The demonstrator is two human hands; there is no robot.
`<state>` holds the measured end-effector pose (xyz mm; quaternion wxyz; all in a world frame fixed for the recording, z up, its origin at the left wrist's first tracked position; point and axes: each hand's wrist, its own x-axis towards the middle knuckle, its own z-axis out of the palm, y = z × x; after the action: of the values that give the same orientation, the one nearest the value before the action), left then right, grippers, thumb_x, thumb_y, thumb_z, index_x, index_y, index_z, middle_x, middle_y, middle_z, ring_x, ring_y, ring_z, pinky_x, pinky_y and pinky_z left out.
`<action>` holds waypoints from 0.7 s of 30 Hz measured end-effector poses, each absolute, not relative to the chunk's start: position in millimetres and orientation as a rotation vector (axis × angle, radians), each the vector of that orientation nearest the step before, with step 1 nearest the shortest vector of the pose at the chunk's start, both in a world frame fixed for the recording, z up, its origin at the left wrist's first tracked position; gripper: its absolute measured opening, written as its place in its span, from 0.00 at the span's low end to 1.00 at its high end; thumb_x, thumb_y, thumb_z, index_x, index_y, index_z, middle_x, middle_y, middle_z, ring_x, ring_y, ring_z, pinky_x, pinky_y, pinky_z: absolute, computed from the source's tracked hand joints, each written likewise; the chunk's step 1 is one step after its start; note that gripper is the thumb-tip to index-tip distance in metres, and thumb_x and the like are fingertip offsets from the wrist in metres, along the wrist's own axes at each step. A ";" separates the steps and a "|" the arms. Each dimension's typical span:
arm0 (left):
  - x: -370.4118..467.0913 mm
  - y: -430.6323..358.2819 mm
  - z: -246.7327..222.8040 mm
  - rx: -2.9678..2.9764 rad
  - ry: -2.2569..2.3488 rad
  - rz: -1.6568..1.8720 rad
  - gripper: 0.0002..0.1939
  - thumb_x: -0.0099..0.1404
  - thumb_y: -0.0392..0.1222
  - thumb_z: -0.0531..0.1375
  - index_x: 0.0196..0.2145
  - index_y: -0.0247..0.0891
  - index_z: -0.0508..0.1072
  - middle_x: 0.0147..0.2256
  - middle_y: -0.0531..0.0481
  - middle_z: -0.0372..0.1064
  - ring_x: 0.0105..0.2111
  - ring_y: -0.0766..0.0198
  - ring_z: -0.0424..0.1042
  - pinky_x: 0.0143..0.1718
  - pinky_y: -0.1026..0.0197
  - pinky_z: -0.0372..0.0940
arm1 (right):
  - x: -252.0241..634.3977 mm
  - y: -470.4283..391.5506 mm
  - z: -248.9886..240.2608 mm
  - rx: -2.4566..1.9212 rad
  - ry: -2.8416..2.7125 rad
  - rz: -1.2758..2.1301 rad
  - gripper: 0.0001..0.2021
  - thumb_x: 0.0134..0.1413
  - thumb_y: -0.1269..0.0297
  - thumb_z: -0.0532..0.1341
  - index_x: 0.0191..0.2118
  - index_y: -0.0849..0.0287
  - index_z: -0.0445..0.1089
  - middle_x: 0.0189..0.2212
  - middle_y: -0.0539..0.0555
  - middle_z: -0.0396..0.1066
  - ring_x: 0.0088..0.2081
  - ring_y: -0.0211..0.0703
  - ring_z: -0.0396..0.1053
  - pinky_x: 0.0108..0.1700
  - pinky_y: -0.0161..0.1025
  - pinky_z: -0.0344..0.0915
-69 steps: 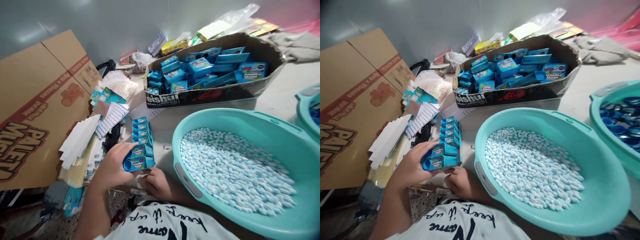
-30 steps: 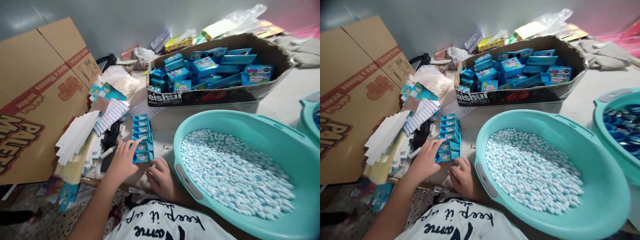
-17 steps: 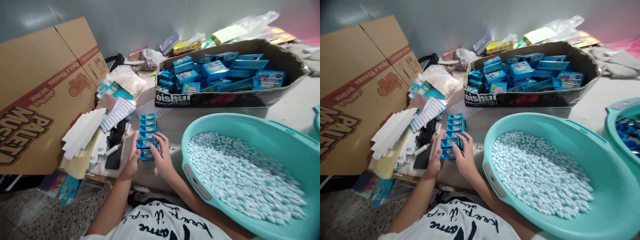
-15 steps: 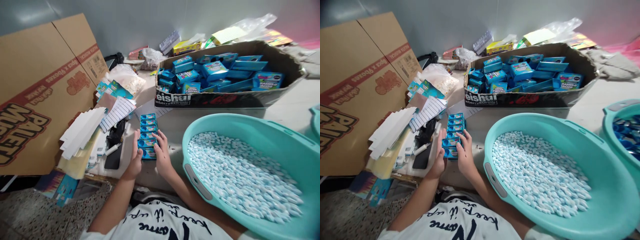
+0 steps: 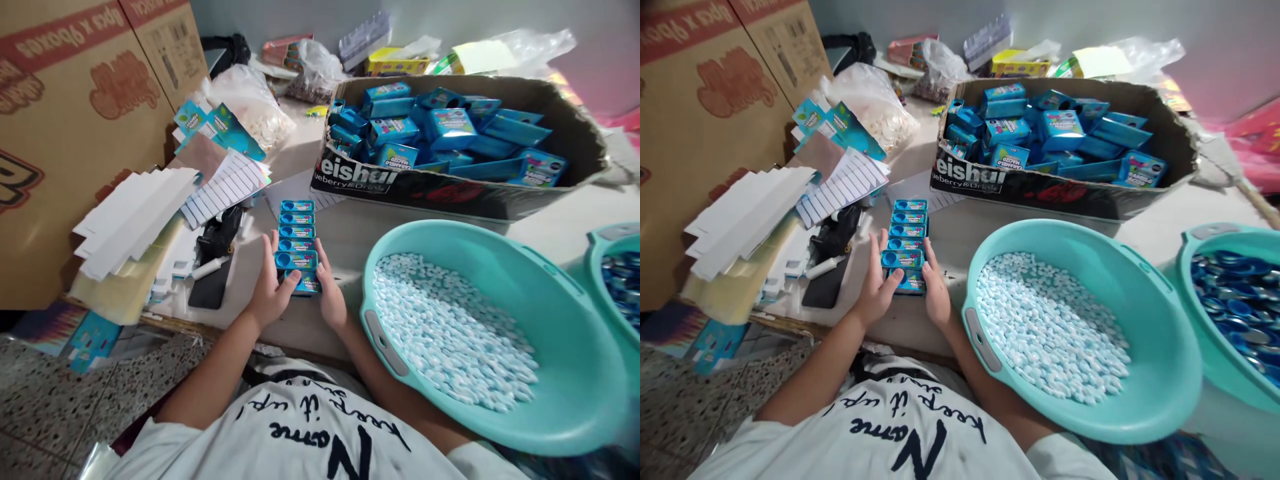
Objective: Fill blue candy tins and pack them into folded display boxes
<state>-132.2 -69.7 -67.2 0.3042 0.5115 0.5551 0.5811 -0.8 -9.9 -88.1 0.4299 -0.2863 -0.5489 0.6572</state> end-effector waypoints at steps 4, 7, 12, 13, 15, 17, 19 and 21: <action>-138.3 -67.4 -57.6 1.536 1.554 1.419 0.42 0.74 0.51 0.56 0.74 0.53 0.33 0.76 0.46 0.33 0.75 0.54 0.34 0.75 0.45 0.33 | -4.0 -18.0 -87.4 -0.751 -1.239 1.646 0.31 0.68 0.42 0.53 0.70 0.47 0.58 0.72 0.49 0.54 0.72 0.50 0.51 0.74 0.57 0.46; -143.8 -69.9 -46.7 1.652 1.568 1.304 0.39 0.75 0.49 0.54 0.74 0.53 0.37 0.75 0.46 0.38 0.75 0.52 0.37 0.75 0.43 0.32 | -11.2 -26.9 -80.1 -0.746 -1.102 1.444 0.24 0.68 0.50 0.55 0.66 0.46 0.65 0.69 0.51 0.61 0.69 0.51 0.58 0.71 0.57 0.53; -145.7 -75.7 -34.2 1.600 1.521 1.250 0.31 0.77 0.49 0.51 0.73 0.51 0.47 0.72 0.45 0.52 0.73 0.54 0.47 0.73 0.45 0.43 | -11.5 -25.2 -59.0 -0.612 -1.123 1.225 0.18 0.66 0.59 0.56 0.57 0.45 0.75 0.62 0.49 0.70 0.66 0.51 0.64 0.69 0.55 0.58; -144.9 -76.3 -33.1 1.560 1.486 1.276 0.31 0.78 0.48 0.50 0.74 0.51 0.45 0.71 0.44 0.54 0.73 0.56 0.50 0.73 0.46 0.46 | -9.8 -23.2 -55.7 -0.600 -1.145 1.253 0.18 0.66 0.58 0.56 0.56 0.47 0.76 0.61 0.50 0.71 0.65 0.53 0.65 0.68 0.56 0.59; -142.9 -77.1 -31.9 1.502 1.423 1.333 0.33 0.78 0.47 0.51 0.74 0.52 0.42 0.70 0.45 0.56 0.72 0.58 0.53 0.72 0.48 0.49 | -6.8 -20.8 -51.2 -0.604 -1.198 1.305 0.18 0.65 0.56 0.57 0.56 0.48 0.76 0.61 0.52 0.72 0.64 0.54 0.66 0.67 0.57 0.60; -141.4 -78.0 -32.0 1.483 1.392 1.377 0.34 0.77 0.46 0.53 0.74 0.53 0.42 0.70 0.46 0.57 0.71 0.59 0.54 0.72 0.50 0.49 | -5.4 -21.3 -49.4 -0.634 -1.251 1.318 0.15 0.64 0.57 0.60 0.53 0.47 0.77 0.61 0.52 0.72 0.64 0.53 0.66 0.67 0.56 0.61; -141.1 -79.1 -33.4 1.486 1.381 1.418 0.34 0.77 0.46 0.54 0.73 0.53 0.44 0.69 0.46 0.58 0.72 0.59 0.53 0.73 0.50 0.48 | -6.4 -23.4 -50.4 -0.673 -1.258 1.324 0.08 0.63 0.60 0.63 0.45 0.48 0.79 0.60 0.52 0.72 0.63 0.52 0.67 0.66 0.55 0.61; -141.7 -80.1 -36.3 1.458 1.356 1.445 0.32 0.76 0.46 0.55 0.73 0.52 0.47 0.69 0.46 0.58 0.72 0.59 0.51 0.73 0.50 0.47 | -8.9 -24.7 -54.0 -0.700 -1.204 1.367 0.05 0.63 0.62 0.63 0.38 0.50 0.78 0.62 0.52 0.71 0.65 0.52 0.65 0.67 0.56 0.59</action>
<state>-141.7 -80.1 -36.3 0.3342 0.5587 0.5195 0.5534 -8.9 -24.7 -54.0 0.5604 -0.2971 -0.5108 0.5802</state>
